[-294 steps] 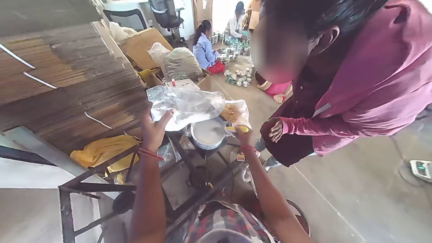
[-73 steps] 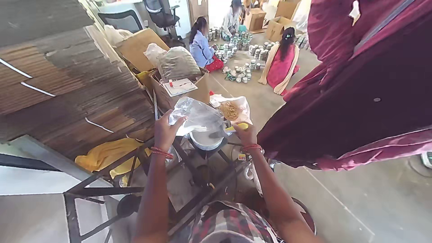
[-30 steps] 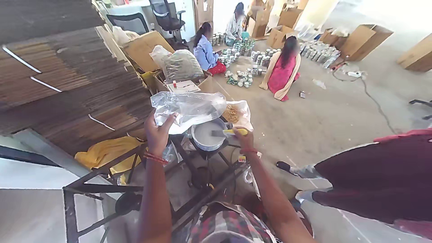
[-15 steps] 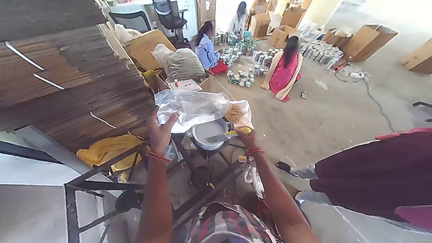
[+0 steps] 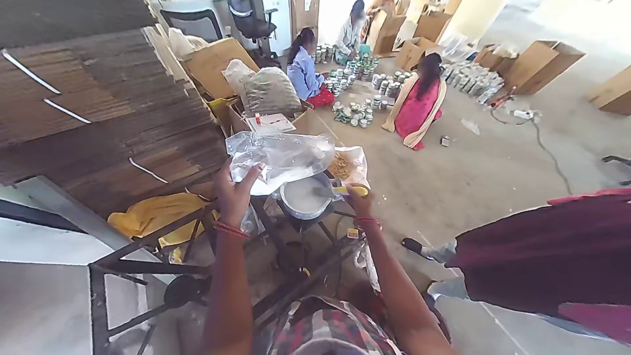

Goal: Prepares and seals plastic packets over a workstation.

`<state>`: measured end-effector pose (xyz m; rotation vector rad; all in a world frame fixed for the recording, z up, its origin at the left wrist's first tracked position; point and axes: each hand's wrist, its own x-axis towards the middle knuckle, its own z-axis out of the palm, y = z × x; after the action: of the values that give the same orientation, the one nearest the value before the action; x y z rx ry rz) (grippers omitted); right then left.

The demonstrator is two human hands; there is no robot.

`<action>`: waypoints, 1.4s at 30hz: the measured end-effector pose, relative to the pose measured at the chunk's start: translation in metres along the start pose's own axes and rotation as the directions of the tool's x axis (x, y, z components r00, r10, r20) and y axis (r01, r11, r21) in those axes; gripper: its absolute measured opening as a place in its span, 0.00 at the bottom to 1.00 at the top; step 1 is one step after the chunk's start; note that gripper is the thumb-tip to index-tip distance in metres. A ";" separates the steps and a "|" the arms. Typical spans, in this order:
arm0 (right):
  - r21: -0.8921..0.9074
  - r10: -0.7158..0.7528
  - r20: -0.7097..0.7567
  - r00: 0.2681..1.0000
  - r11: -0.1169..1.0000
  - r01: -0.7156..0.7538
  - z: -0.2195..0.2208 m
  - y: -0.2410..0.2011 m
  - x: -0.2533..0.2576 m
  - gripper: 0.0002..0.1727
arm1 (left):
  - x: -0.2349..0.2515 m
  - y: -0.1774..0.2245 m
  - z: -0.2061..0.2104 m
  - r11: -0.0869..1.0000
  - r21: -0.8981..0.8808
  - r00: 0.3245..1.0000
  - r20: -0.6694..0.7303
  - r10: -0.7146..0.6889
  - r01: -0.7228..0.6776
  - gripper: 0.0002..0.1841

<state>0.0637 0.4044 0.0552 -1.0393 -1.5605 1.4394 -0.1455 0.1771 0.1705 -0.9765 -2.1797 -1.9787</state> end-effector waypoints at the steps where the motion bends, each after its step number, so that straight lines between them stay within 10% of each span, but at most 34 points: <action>1: 0.011 -0.011 0.019 1.000 1.000 0.011 0.006 0.000 0.001 0.12 | 0.000 0.000 0.000 1.000 -0.013 1.000 0.005 -0.002 0.002 0.25; 16: -0.038 -0.005 0.234 0.972 0.999 0.014 0.009 -0.019 0.000 0.11 | -0.001 -0.002 -0.007 1.000 0.022 1.000 -0.024 -0.012 0.012 0.27; 42: -0.136 0.002 0.115 0.993 0.991 0.014 0.003 -0.026 0.006 0.12 | -0.006 -0.001 -0.017 1.000 0.021 0.998 -0.062 0.011 -0.009 0.27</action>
<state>0.0570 0.4081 0.0814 -1.0454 -1.7640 1.4262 -0.1476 0.1587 0.1701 -0.9090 -2.1545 -1.9506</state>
